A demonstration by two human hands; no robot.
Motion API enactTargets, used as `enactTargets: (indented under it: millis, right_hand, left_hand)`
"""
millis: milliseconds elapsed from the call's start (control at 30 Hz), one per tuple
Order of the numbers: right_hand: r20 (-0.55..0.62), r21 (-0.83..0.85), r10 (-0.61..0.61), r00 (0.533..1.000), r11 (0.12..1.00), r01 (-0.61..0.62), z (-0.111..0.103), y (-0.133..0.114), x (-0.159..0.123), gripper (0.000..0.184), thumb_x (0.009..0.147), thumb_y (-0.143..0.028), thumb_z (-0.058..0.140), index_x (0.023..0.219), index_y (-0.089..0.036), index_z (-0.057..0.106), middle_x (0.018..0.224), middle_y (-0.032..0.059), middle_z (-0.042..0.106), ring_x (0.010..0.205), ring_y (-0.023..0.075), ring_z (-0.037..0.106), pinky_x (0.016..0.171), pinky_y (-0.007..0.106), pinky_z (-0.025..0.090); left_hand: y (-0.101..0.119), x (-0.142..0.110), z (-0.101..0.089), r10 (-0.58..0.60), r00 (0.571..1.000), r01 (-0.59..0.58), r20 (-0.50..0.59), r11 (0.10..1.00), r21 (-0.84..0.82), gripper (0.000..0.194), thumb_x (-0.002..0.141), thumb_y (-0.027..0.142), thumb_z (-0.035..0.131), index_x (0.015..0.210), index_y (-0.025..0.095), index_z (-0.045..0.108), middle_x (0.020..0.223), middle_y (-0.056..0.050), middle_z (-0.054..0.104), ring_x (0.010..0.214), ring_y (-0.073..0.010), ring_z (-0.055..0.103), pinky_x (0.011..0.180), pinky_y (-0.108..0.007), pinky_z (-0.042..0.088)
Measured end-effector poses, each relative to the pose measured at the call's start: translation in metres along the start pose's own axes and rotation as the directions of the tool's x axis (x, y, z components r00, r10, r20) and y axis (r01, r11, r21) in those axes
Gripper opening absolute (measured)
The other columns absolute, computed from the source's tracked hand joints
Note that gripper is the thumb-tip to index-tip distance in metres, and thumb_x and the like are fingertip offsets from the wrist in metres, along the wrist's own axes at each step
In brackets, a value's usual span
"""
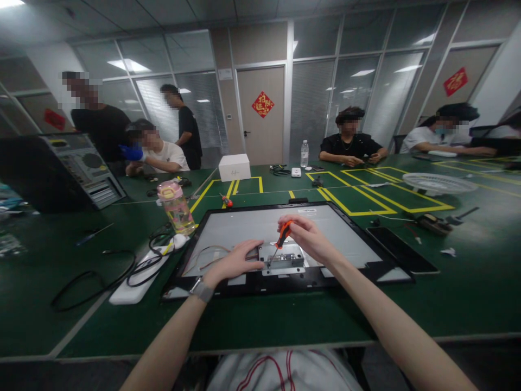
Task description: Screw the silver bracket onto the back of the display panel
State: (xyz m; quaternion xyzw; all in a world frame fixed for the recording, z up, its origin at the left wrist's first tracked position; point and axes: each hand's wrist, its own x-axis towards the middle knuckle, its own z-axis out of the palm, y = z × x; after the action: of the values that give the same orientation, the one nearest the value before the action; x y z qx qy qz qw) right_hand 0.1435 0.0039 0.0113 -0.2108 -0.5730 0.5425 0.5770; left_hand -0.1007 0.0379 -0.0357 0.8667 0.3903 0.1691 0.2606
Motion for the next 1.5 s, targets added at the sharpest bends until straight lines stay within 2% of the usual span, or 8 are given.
enactTargets:
  millis: [200,500,600,733,833,1000,1267,1500]
  right_hand:
    - [0.025,-0.018,0.032,0.999,0.999,-0.032,-0.002,0.0,-0.001,0.023,0.076,-0.041,0.071,0.095,-0.027,0.07,0.092,0.0027,0.071,0.092,0.0189,0.065,0.091,0.039,0.047]
    - [0.123,-0.155,-0.045,0.991,0.986,0.063,-0.001,-0.011,0.0,0.025,0.087,-0.041,0.058,0.106,-0.026,0.066,0.107,0.0068,0.069,0.104,0.0215,0.062,0.098,0.043,0.043]
    - [0.072,-0.256,-0.058,0.996,0.964,0.075,-0.003,-0.009,0.001,0.029,0.086,-0.04,0.059,0.11,-0.027,0.066,0.102,0.0058,0.071,0.1,0.0214,0.064,0.095,0.043,0.045]
    - [-0.072,-0.423,-0.176,0.982,0.897,0.13,0.0,-0.005,0.0,0.021,0.077,-0.036,0.069,0.095,-0.026,0.072,0.094,0.0037,0.067,0.084,0.0195,0.064,0.081,0.037,0.051]
    - [-0.053,-0.502,-0.229,0.972,0.848,0.173,0.002,-0.005,-0.002,0.024,0.083,-0.036,0.063,0.104,-0.027,0.07,0.099,0.0052,0.065,0.092,0.0216,0.062,0.087,0.039,0.048]
    - [0.005,-0.418,-0.164,0.986,0.896,0.151,0.001,-0.005,-0.003,0.033,0.089,-0.037,0.053,0.12,-0.028,0.062,0.102,0.004,0.069,0.1,0.0227,0.062,0.096,0.044,0.043]
    - [-0.071,-0.379,-0.192,0.979,0.913,0.152,-0.002,0.0,-0.002,0.015,0.077,-0.038,0.069,0.084,-0.027,0.073,0.088,0.0025,0.063,0.08,0.0178,0.06,0.074,0.032,0.05]
    - [0.02,-0.087,-0.016,1.0,0.996,0.018,0.001,-0.002,-0.001,0.024,0.082,-0.039,0.064,0.102,-0.027,0.068,0.093,0.0042,0.069,0.092,0.0198,0.063,0.09,0.04,0.046]
  left_hand:
    - [0.002,0.0,-0.001,-0.007,1.0,0.007,0.004,1.0,-0.005,0.072,0.078,0.057,0.061,0.138,0.022,0.043,0.144,-0.008,0.042,0.132,-0.0268,0.038,0.112,-0.039,0.026]
    - [0.002,0.0,-0.001,-0.001,1.0,0.001,-0.002,1.0,-0.011,0.072,0.078,0.057,0.062,0.138,0.023,0.043,0.144,-0.008,0.043,0.132,-0.0271,0.038,0.112,-0.04,0.027]
    - [0.001,0.0,-0.001,-0.006,1.0,0.006,-0.003,1.0,-0.026,0.072,0.077,0.057,0.063,0.138,0.024,0.044,0.144,-0.008,0.043,0.132,-0.0273,0.038,0.112,-0.04,0.026]
    - [0.001,0.0,-0.001,-0.025,1.0,0.025,0.007,0.999,-0.035,0.072,0.077,0.058,0.062,0.138,0.025,0.044,0.144,-0.007,0.042,0.133,-0.0281,0.036,0.113,-0.041,0.025]
    - [0.002,-0.001,-0.001,-0.016,1.0,0.016,0.001,1.0,-0.024,0.072,0.077,0.059,0.061,0.138,0.024,0.043,0.144,-0.007,0.042,0.133,-0.0277,0.037,0.112,-0.04,0.026]
    - [0.003,-0.001,-0.001,-0.014,1.0,0.014,-0.002,0.999,-0.03,0.071,0.077,0.057,0.063,0.137,0.024,0.044,0.143,-0.008,0.043,0.132,-0.0273,0.039,0.111,-0.04,0.028]
    - [0.005,-0.002,-0.002,-0.014,1.0,0.014,0.004,1.0,-0.015,0.071,0.078,0.058,0.061,0.138,0.024,0.044,0.144,-0.008,0.043,0.133,-0.0282,0.037,0.112,-0.039,0.027]
    - [0.005,-0.003,-0.001,-0.022,1.0,0.022,0.005,1.0,-0.014,0.072,0.078,0.058,0.061,0.139,0.025,0.041,0.145,-0.007,0.041,0.134,-0.0274,0.036,0.112,-0.039,0.026]
